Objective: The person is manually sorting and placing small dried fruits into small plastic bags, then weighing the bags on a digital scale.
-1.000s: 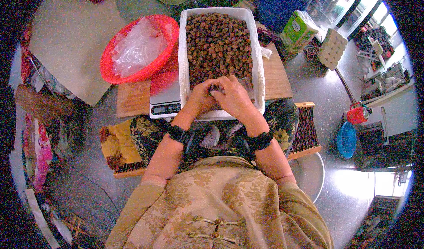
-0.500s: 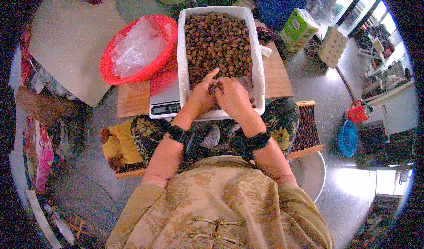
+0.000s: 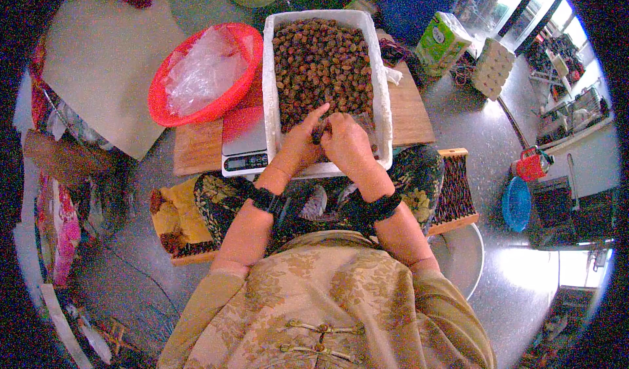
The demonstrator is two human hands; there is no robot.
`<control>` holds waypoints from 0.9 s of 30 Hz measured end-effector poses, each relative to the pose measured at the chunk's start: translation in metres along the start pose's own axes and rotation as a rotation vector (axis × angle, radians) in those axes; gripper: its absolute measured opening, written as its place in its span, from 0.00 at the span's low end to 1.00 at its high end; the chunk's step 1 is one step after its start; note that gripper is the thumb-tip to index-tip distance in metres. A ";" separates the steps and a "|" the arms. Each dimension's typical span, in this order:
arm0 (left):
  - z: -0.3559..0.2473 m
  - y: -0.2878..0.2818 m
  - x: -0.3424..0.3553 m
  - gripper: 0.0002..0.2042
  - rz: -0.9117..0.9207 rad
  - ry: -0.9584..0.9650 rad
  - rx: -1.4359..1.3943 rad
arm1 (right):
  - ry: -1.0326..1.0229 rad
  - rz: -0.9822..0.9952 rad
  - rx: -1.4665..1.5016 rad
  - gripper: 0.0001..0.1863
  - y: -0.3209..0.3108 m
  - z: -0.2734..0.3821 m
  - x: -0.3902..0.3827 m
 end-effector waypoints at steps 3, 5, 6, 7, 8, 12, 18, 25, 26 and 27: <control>0.008 0.004 -0.001 0.39 0.043 -0.102 -0.006 | 0.036 0.017 0.038 0.14 0.001 -0.003 0.000; 0.007 0.003 -0.001 0.39 0.031 -0.078 -0.056 | 0.041 0.040 0.068 0.13 0.000 -0.001 0.000; 0.007 0.003 0.000 0.39 0.032 -0.077 -0.055 | 0.042 0.039 0.069 0.13 -0.001 -0.002 0.001; 0.007 0.003 0.000 0.40 0.030 -0.075 -0.058 | 0.050 0.061 0.105 0.11 0.001 -0.003 0.002; 0.007 0.003 0.000 0.41 0.028 -0.074 -0.062 | 0.059 0.082 0.140 0.09 0.002 -0.004 0.003; 0.008 0.007 0.000 0.43 0.061 -0.077 -0.066 | -0.065 0.074 0.205 0.11 -0.007 0.008 0.003; 0.005 0.007 0.000 0.45 0.103 -0.127 -0.085 | -0.047 0.139 0.174 0.13 -0.004 0.012 0.001; 0.005 0.002 0.001 0.34 0.064 -0.143 -0.088 | -0.064 -0.085 0.278 0.10 -0.015 0.002 0.002; 0.011 0.004 0.000 0.28 0.111 -0.215 -0.045 | -0.016 -0.130 0.291 0.09 -0.017 -0.003 0.002; 0.011 0.004 0.000 0.28 0.115 -0.214 -0.045 | -0.013 -0.131 0.291 0.09 -0.017 -0.006 0.003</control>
Point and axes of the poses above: each hand's wrist, its own x-axis towards the middle knuckle, its own y-axis out of the palm, z = x × y, the point moved 9 cm from there along x, towards the middle knuckle, and after that the axes turned 9 degrees about -z, right-handed, at the moved point
